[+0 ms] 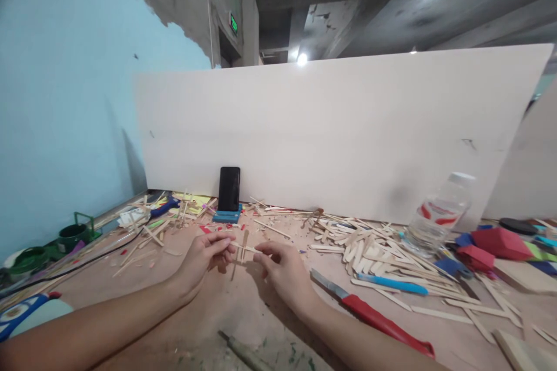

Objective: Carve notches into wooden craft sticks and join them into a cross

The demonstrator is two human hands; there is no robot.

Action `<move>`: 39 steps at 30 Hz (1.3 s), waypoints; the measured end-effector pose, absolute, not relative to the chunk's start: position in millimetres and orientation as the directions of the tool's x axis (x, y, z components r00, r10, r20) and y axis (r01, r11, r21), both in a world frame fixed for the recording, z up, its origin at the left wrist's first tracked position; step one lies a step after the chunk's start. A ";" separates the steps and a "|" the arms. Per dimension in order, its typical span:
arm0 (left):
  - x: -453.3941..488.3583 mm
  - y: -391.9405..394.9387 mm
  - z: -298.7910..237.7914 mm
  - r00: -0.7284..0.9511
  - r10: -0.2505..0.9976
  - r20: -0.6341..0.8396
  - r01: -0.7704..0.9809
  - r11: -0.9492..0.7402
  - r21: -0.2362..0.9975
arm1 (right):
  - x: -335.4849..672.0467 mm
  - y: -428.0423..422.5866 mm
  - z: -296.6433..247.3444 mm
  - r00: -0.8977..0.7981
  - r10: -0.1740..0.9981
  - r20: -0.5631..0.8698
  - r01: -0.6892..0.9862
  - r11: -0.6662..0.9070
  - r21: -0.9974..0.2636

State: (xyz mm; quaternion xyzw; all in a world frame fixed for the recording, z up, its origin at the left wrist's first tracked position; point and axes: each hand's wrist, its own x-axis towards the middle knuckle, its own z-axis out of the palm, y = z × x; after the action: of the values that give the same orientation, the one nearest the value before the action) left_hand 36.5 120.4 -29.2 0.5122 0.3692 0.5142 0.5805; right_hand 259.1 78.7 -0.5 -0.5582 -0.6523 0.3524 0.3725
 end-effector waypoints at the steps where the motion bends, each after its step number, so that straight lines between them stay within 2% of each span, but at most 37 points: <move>1: 36.7 120.6 -29.2 0.205 0.974 0.094 -0.213 -0.049 0.976 | 259.5 78.8 0.7 -0.099 0.991 0.094 0.464 0.130 -0.877; 30: 38.1 122.4 -32.8 0.302 0.946 0.117 -0.071 -0.100 0.992 | 259.5 79.3 1.1 -0.135 0.982 0.132 0.487 0.182 -0.854; 35: 38.9 118.6 -30.1 0.341 0.926 0.161 -0.031 -0.160 0.987 | 259.4 76.0 2.5 -0.146 0.980 0.137 0.490 0.192 -0.851; 39: 40.4 107.3 -21.8 0.454 0.859 0.234 0.016 -0.271 0.962 | 260.2 75.2 1.7 -0.144 0.977 0.155 0.484 0.206 -0.850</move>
State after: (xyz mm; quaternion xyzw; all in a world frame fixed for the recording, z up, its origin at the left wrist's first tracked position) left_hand 40.4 107.3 -21.8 0.6824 0.3209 0.4122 0.5113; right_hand 260.2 75.2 1.7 -0.5369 -0.6805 0.3297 0.3741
